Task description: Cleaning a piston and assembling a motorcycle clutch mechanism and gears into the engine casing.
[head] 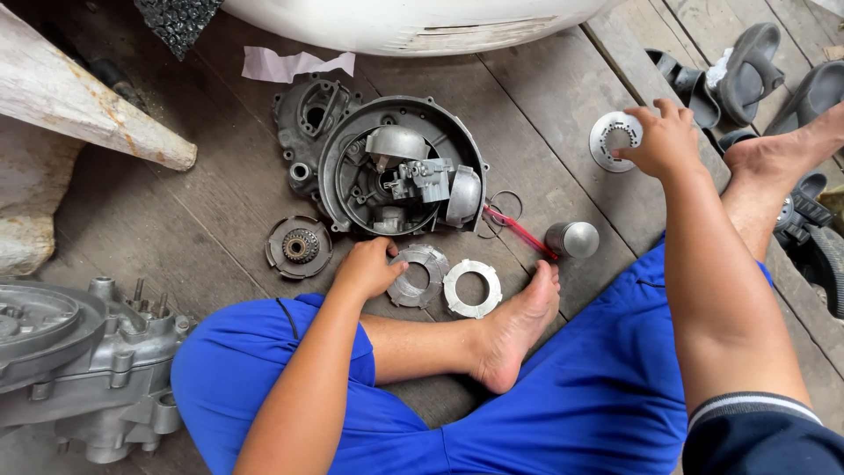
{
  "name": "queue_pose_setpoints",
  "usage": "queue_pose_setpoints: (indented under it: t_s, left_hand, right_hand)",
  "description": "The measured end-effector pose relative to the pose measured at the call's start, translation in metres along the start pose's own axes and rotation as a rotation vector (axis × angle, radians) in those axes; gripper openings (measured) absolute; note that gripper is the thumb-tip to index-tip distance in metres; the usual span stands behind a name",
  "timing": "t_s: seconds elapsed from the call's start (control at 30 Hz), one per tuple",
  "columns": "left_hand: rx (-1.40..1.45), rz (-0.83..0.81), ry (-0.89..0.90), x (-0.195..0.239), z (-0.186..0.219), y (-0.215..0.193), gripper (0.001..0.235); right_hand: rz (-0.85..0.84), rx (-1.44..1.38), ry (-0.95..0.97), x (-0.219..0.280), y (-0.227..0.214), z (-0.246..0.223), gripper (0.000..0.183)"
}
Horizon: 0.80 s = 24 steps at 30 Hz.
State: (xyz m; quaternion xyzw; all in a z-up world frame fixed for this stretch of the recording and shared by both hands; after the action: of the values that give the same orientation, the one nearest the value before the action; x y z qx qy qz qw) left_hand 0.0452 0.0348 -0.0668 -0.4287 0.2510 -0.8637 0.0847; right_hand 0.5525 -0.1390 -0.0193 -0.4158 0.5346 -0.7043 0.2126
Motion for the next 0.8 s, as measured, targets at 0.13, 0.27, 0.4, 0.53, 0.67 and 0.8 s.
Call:
queue_pose_setpoints:
  t_s: [0.13, 0.27, 0.4, 0.53, 0.67, 0.8]
  left_hand:
    - [-0.004, -0.010, -0.013, 0.000, -0.002, 0.003, 0.035]
    - [-0.010, -0.023, -0.027, 0.001, -0.001, 0.001, 0.035]
    - [0.021, 0.022, 0.034, 0.001, 0.001, 0.002, 0.034]
    - [-0.049, 0.043, -0.009, 0.018, 0.013, -0.012, 0.033]
    - [-0.194, -0.023, -0.094, 0.040, 0.021, -0.026, 0.033]
    - [-0.027, 0.037, -0.131, 0.099, 0.006, -0.090, 0.043]
  right_hand:
    - [-0.150, -0.257, 0.167, 0.003, 0.009, 0.002, 0.109]
    - [-0.174, -0.330, 0.266, 0.010, 0.015, 0.025, 0.110]
    - [-0.148, -0.344, 0.307, 0.016, 0.033, 0.062, 0.097]
    - [-0.122, -0.558, 0.389, 0.026, 0.064, 0.096, 0.088]
    - [-0.174, -0.866, 0.406, 0.036, 0.077, 0.132, 0.042]
    - [-0.274, -0.925, 0.274, 0.081, -0.010, 0.049, 0.041]
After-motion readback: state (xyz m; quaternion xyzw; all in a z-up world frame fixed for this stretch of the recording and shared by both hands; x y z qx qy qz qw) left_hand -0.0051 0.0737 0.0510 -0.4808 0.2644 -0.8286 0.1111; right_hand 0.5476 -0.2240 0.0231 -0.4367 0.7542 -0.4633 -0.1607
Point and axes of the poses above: each hand's wrist, its own x-axis away from the middle knuckle, its own y-axis out of the palm, z = x × y, the point moved 7 cm from there along -x, towards the middle knuckle, and after that the axes turned 12 degrees about -z, right-handed, at the moved point
